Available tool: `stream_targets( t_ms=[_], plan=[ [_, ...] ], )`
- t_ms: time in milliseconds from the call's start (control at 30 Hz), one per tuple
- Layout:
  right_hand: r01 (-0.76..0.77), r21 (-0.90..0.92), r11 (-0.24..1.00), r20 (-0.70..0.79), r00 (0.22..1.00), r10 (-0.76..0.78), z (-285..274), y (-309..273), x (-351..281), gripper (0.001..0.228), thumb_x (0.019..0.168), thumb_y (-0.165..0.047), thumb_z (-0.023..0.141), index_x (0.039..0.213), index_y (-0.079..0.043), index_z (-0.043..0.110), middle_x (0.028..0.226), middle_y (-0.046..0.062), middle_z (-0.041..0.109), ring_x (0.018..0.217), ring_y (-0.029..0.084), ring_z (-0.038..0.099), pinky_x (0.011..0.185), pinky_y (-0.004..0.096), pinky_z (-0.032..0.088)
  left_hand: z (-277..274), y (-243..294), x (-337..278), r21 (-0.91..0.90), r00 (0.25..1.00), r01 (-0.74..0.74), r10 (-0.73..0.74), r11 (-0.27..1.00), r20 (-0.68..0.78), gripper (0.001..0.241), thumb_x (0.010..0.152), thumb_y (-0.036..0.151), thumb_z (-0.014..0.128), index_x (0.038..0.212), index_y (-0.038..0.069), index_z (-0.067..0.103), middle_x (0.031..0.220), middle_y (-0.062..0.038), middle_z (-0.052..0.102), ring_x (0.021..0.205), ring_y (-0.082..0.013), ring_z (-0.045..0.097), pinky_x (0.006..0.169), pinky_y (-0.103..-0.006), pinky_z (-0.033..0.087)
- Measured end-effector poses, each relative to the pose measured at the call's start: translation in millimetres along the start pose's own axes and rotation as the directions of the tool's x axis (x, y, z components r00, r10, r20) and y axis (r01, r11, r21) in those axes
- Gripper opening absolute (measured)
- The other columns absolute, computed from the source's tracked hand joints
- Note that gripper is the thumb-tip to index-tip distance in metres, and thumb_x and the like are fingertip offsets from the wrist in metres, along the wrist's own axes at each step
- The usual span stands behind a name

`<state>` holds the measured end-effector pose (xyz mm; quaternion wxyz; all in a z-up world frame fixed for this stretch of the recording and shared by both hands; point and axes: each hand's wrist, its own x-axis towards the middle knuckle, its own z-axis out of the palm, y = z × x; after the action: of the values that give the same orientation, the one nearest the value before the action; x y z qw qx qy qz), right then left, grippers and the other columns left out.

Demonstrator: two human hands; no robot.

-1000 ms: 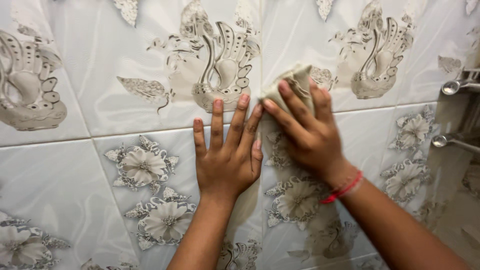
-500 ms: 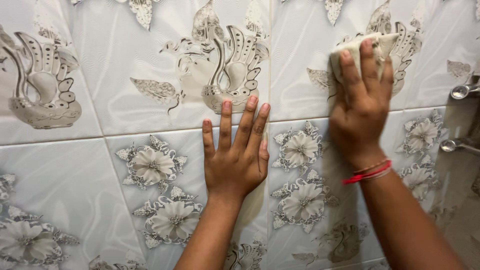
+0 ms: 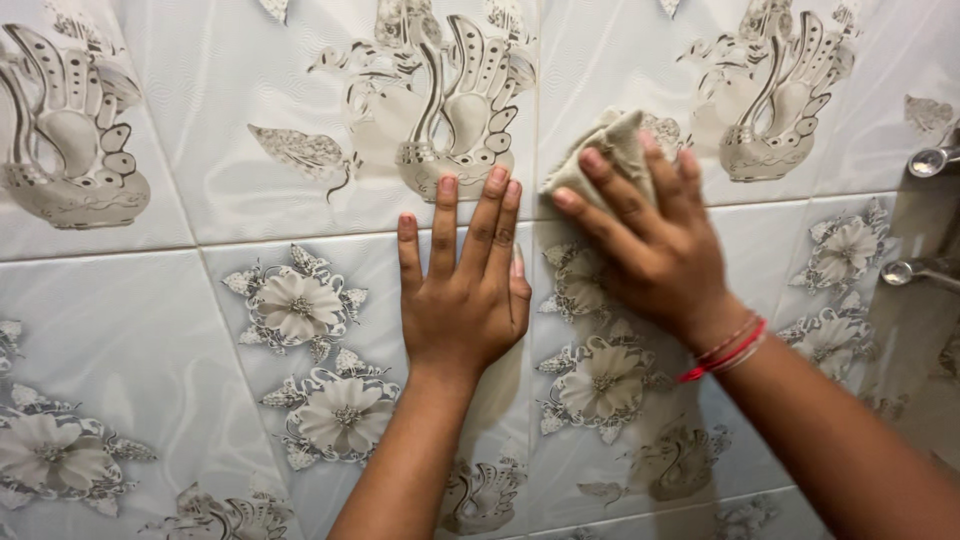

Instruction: The person removes a cloth from a rack, folds it, and wipes the wall tiles with the cloth.

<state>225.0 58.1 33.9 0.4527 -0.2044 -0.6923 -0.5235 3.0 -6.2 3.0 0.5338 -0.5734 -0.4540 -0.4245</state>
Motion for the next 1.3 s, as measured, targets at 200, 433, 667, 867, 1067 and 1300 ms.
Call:
stream_targets(
  t_ms=[200,433,667,867,1067,1300],
  plan=[
    [-0.01,-0.09,0.996,-0.027,1.0,0.007,-5,35,23,0.049,0.109,-0.017,0.06,0.158,-0.025,0.057,0.166,0.009,0.047,0.152,0.045,0.038,0.127,0.054,0.014,1,0,0,-0.001,1.0,0.001,-0.001,1.0,-0.01,0.066,0.098,0.033,0.045,0.162,0.019,0.045,0.169,0.004,0.034,0.157,-0.0272,0.028,0.128,-0.0529,0.009],
    [-0.227,0.115,0.967,-0.158,0.957,0.244,0,-4,48,0.044,0.115,-0.008,0.058,0.158,-0.019,0.057,0.167,0.009,0.045,0.155,0.044,0.039,0.131,0.057,0.025,-1,-1,1,-0.013,1.0,0.001,-0.001,1.0,-0.004,0.066,0.098,0.033,0.045,0.162,0.019,0.045,0.169,0.004,0.034,0.157,-0.0268,0.028,0.128,-0.0534,0.009],
    [-0.124,0.03,0.992,-0.012,0.992,0.125,-2,-31,6,0.05,0.105,-0.009,0.059,0.152,-0.024,0.061,0.163,0.008,0.048,0.152,0.045,0.035,0.128,0.055,0.021,-1,0,1,-0.03,1.0,0.004,-0.004,1.0,0.001,0.065,0.099,0.034,0.045,0.163,0.019,0.044,0.169,0.003,0.033,0.157,-0.0275,0.027,0.128,-0.0537,0.009],
    [0.089,0.003,0.996,-0.006,0.996,-0.089,-8,-11,-3,0.042,0.104,-0.029,0.067,0.146,-0.029,0.067,0.158,0.005,0.055,0.149,0.039,0.041,0.127,0.052,0.016,-1,0,0,-0.015,1.0,0.001,-0.001,1.0,0.004,0.065,0.1,0.034,0.044,0.163,0.02,0.044,0.17,0.004,0.033,0.158,-0.0269,0.028,0.129,-0.053,0.009],
    [0.044,-0.008,0.999,-0.075,0.996,-0.044,-5,23,47,0.043,0.113,-0.017,0.066,0.155,-0.025,0.063,0.165,0.01,0.051,0.154,0.043,0.038,0.129,0.054,0.016,0,0,2,-0.008,1.0,0.001,-0.001,1.0,-0.012,0.066,0.098,0.034,0.044,0.162,0.018,0.045,0.169,0.003,0.035,0.157,-0.0284,0.029,0.128,-0.0532,0.008],
    [-0.144,0.091,0.985,-0.081,0.985,0.151,3,-5,51,0.048,0.111,-0.01,0.062,0.157,-0.024,0.061,0.167,0.007,0.048,0.156,0.044,0.035,0.13,0.055,0.022,-1,0,1,0.001,1.0,-0.005,0.005,1.0,0.003,0.065,0.098,0.033,0.042,0.161,0.018,0.046,0.168,0.002,0.035,0.157,-0.0283,0.029,0.128,-0.0531,0.009]
  ],
)
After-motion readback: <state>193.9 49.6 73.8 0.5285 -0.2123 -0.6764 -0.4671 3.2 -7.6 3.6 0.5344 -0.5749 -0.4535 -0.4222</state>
